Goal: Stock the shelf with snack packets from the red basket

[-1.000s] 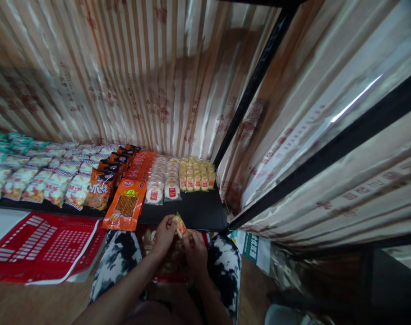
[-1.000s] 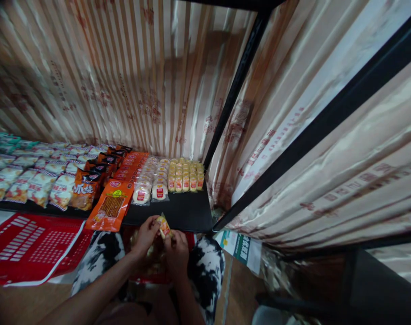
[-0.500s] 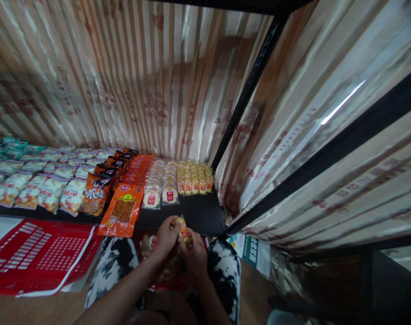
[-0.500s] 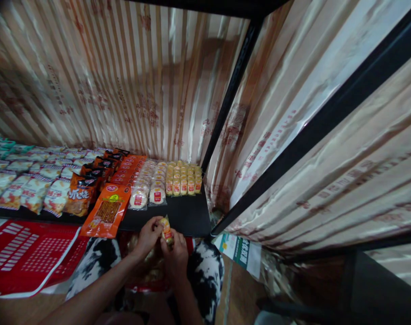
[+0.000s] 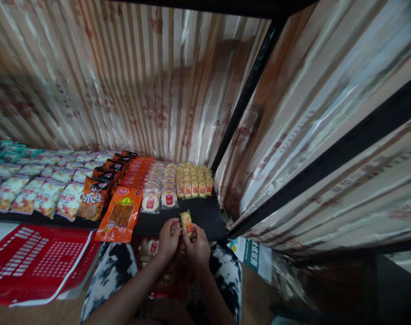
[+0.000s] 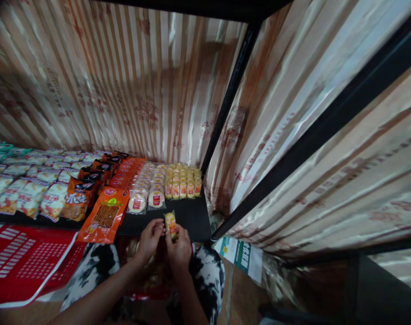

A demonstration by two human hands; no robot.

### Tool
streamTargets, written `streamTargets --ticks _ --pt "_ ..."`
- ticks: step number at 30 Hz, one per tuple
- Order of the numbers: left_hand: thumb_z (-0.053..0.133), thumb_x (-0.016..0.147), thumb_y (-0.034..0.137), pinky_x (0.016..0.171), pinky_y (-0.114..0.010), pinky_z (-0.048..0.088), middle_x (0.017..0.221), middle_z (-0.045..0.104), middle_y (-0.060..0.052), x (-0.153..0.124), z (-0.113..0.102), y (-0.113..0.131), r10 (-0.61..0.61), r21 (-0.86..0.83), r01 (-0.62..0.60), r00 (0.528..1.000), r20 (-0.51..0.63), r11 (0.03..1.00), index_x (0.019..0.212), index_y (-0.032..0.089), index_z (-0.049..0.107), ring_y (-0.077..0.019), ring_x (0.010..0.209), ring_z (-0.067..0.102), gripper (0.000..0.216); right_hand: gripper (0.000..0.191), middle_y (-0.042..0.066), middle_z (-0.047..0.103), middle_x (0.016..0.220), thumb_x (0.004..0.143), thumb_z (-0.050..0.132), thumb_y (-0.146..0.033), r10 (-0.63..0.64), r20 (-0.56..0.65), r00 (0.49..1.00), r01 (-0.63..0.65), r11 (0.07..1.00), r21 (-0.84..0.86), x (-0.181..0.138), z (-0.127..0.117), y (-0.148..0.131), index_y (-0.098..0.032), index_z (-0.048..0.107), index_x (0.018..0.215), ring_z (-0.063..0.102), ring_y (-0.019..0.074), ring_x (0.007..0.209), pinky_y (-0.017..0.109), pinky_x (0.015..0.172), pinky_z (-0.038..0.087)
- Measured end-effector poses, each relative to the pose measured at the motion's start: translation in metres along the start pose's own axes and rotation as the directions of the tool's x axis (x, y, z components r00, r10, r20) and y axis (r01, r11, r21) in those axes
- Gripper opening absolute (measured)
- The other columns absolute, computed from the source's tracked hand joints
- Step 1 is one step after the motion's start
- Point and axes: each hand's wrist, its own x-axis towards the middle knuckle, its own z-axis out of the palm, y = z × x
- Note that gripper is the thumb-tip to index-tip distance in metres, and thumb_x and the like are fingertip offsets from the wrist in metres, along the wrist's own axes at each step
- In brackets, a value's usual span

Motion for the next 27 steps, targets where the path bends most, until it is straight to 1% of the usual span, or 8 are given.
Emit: streamTargets --ticks 3,6,9,13,18,21,24,27 --pt "0.047 0.076 0.023 0.076 -0.029 0.05 0.091 0.065 -0.006 0.0 0.001 0.002 0.08 0.057 -0.081 0.997 0.008 0.995 0.09 0.018 0.06 -0.0159 0.082 0.062 0.02 0.032 0.007 0.063 0.09 0.079 0.049 -0.042 0.02 0.002 1.0 -0.02 0.999 0.027 0.008 -0.001 -0.004 -0.017 0.058 0.099 0.061 0.0179 0.074 0.027 0.065 0.048" --pt "0.045 0.079 0.026 0.08 -0.031 0.049 0.094 0.065 -0.007 -0.001 0.0 0.007 0.139 0.137 -0.144 0.989 0.047 0.98 0.093 0.018 0.062 -0.0175 0.088 0.061 0.023 0.032 0.007 0.063 0.09 0.079 0.049 -0.043 0.048 0.004 0.999 -0.048 0.995 0.091 0.016 0.0 -0.007 -0.018 0.057 0.097 0.062 0.0182 0.075 0.026 0.064 0.048" --pt "0.041 0.081 0.025 0.088 -0.033 0.046 0.101 0.065 -0.008 0.0 0.0 0.009 0.16 0.214 -0.179 0.982 0.102 0.96 0.099 0.017 0.062 -0.0181 0.096 0.059 0.029 0.031 0.008 0.064 0.09 0.078 0.049 -0.042 0.071 0.005 0.997 -0.071 0.988 0.135 0.025 0.006 -0.006 -0.018 0.056 0.096 0.062 0.0184 0.074 0.027 0.064 0.049" --pt "0.039 0.081 0.021 0.098 -0.036 0.041 0.112 0.063 -0.007 0.005 -0.001 0.006 0.156 0.362 -0.202 0.976 0.152 0.91 0.106 0.019 0.061 -0.0186 0.107 0.054 0.033 0.031 0.007 0.064 0.089 0.078 0.048 -0.042 0.05 -0.027 0.998 -0.045 0.986 0.163 0.037 0.017 -0.002 -0.017 0.054 0.096 0.062 0.0179 0.072 0.027 0.063 0.048" --pt "0.037 0.083 0.018 0.105 -0.041 0.034 0.121 0.059 -0.007 0.017 0.001 0.003 0.176 0.528 -0.256 0.964 0.199 0.809 0.114 0.016 0.058 -0.0222 0.124 0.041 0.038 0.031 0.007 0.064 0.086 0.077 0.05 -0.042 0.024 -0.099 0.995 -0.021 0.999 0.032 0.052 0.028 -0.001 -0.018 0.055 0.095 0.06 0.0208 0.08 0.029 0.068 0.044" --pt "0.036 0.084 0.018 0.106 -0.042 0.033 0.124 0.057 -0.008 0.024 0.002 0.0 0.236 0.559 -0.328 0.944 0.232 0.762 0.119 0.013 0.055 -0.0226 0.13 0.033 0.04 0.031 0.007 0.064 0.087 0.076 0.051 -0.042 0.031 -0.127 0.991 -0.037 0.999 -0.04 0.058 0.033 -0.003 -0.019 0.056 0.096 0.057 0.0232 0.086 0.031 0.071 0.043" --pt "0.031 0.086 0.018 0.107 -0.045 0.032 0.127 0.054 -0.008 0.031 0.002 -0.003 0.316 0.572 -0.414 0.91 0.268 0.708 0.122 0.011 0.052 -0.0229 0.132 0.028 0.041 0.031 0.006 0.063 0.085 0.076 0.051 -0.042 0.034 -0.133 0.99 -0.042 0.998 -0.055 0.063 0.037 -0.004 -0.02 0.056 0.097 0.056 0.0231 0.085 0.03 0.07 0.041" --pt "0.03 0.088 0.021 0.107 -0.047 0.031 0.127 0.054 -0.01 0.038 0.001 -0.004 0.355 0.583 -0.467 0.884 0.303 0.665 0.122 0.01 0.051 -0.0238 0.133 0.027 0.041 0.029 0.006 0.063 0.084 0.077 0.05 -0.042 0.043 -0.138 0.99 -0.051 0.997 -0.052 0.068 0.04 -0.005 -0.02 0.056 0.095 0.056 0.0233 0.085 0.03 0.069 0.041"
